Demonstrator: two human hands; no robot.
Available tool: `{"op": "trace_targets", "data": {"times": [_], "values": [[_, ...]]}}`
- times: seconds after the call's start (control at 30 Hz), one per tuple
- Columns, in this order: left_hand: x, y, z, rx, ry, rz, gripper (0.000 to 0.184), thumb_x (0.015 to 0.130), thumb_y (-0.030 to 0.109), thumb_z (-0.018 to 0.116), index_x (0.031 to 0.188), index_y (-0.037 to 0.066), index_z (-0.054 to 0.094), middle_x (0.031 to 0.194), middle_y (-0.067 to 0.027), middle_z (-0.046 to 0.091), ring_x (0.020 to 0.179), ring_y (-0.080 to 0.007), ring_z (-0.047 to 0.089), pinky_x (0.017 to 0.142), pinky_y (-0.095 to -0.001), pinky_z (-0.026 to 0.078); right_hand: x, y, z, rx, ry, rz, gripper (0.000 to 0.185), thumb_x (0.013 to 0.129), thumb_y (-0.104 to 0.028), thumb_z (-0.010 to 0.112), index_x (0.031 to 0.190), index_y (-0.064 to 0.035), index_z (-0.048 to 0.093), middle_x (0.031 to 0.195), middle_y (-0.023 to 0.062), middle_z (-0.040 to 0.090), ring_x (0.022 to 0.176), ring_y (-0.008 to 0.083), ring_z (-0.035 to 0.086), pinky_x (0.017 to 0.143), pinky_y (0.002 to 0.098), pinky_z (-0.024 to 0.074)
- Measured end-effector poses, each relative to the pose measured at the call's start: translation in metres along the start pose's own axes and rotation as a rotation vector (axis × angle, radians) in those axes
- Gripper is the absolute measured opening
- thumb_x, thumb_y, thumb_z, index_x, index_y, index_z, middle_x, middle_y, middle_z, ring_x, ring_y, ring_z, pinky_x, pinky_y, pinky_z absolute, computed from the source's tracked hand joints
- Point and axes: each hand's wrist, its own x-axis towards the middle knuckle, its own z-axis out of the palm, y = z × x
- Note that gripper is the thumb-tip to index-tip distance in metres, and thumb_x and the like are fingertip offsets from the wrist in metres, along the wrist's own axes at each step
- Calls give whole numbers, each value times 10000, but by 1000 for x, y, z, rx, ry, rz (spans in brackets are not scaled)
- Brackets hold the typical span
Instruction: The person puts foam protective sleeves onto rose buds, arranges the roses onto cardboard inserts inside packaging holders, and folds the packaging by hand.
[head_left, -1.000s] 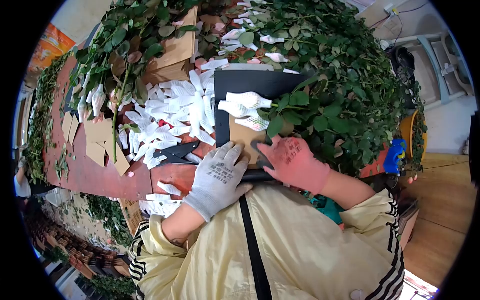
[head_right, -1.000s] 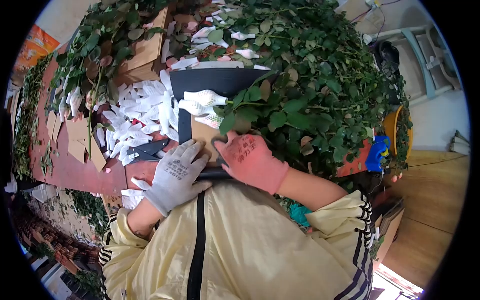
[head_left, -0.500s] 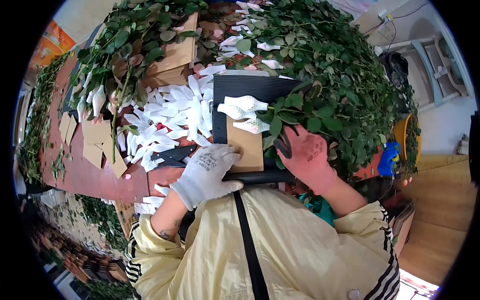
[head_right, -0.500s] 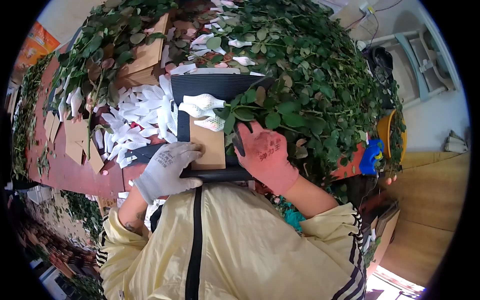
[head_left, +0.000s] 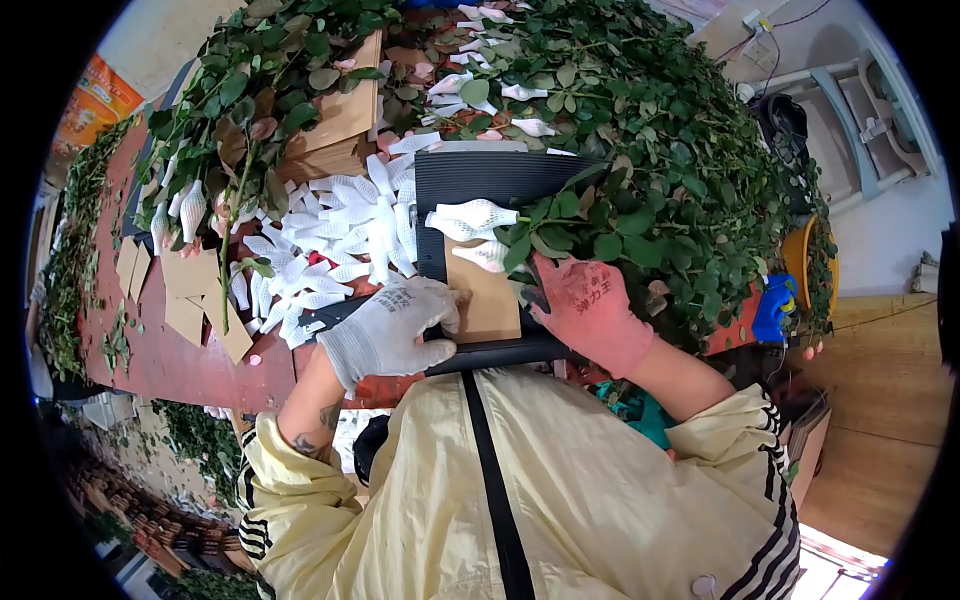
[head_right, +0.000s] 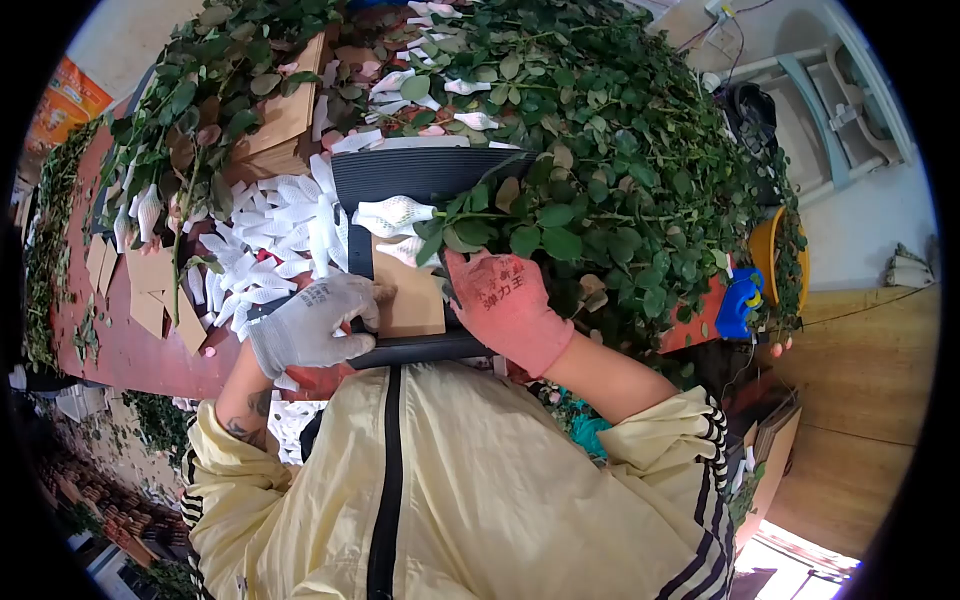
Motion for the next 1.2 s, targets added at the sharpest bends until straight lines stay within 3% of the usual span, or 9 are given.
{"op": "trace_targets", "data": {"times": [0.17, 0.23, 0.3, 0.33, 0.53, 0.73, 0.93, 1.07, 1.2], "values": [[3, 1, -6, 65, -120, -20, 186, 710, 143, 633, 858, 40, 590, 889, -147, 581, 856, -338, 577, 757, -391, 464, -15, 7, -22, 138, -65, -153, 476, 796, -356, 610, 1210, -136, 531, 978, 39, 599, 918, 222, 600, 741, 355, 444], [2, -4, 1, -4, 136, 114, 165, 672, 81, 635, 827, 42, 593, 920, -138, 591, 893, -341, 557, 795, -401, 445, -8, 2, -29, 158, -167, -169, 421, 808, -361, 593, 1169, -147, 551, 977, 27, 598, 900, 216, 607, 738, 354, 454], [9, -12, -9, -88, -74, 108, 178, 658, 9, 586, 834, 32, 589, 878, -136, 570, 819, -337, 554, 757, -402, 448, -7, 3, -11, 160, -202, -307, 359, 801, -346, 601, 1099, -149, 569, 955, 28, 602, 872, 220, 615, 714, 349, 468], [9, -13, -10, -124, -59, 144, 195, 647, -25, 554, 832, 31, 586, 863, -137, 558, 787, -334, 550, 742, -402, 451, -6, 7, 1, 243, 124, -375, 189, 759, -266, 603, 918, -166, 600, 809, -29, 598, 835, 181, 606, 677, 338, 435], [12, -25, -12, -272, -154, 8, 256, 646, -77, 438, 849, -6, 577, 870, -121, 556, 776, -247, 569, 677, -319, 478, 15, 5, 14, 204, 94, -449, 205, 712, -273, 639, 877, -170, 575, 774, -19, 558, 763, 185, 589, 649, 355, 414], [11, 0, -14, -156, -72, -103, 216, 757, 84, 569, 961, 39, 623, 938, -126, 614, 907, -298, 573, 780, -372, 465, 6, 2, 27, 149, 129, -530, 393, 719, -318, 665, 1078, -174, 597, 907, -18, 616, 897, 185, 602, 771, 341, 427], [6, 3, 4, 101, 158, 79, 256, 778, 241, 666, 963, 67, 638, 908, -112, 621, 892, -302, 586, 770, -384, 478, 7, -1, 18, 258, -259, -385, 442, 733, -318, 670, 1139, -171, 580, 1057, 15, 601, 1006, 183, 563, 828, 364, 402], [0, 16, -5, 323, -20, -149, 297, 783, 376, 642, 918, 111, 645, 806, -70, 614, 823, -288, 594, 729, -416, 470, 7, -1, 27, 177, -142, -404, 450, 750, -342, 652, 1160, -176, 565, 1072, 17, 596, 1006, 192, 550, 810, 377, 385], [1, 16, -2, 363, -30, -142, 239, 764, 280, 682, 885, 76, 651, 812, -96, 625, 818, -290, 605, 726, -388, 471, 6, -3, 31, 143, -143, -401, 453, 750, -341, 649, 1159, -167, 558, 1023, 12, 596, 963, 195, 546, 767, 376, 383]]}}
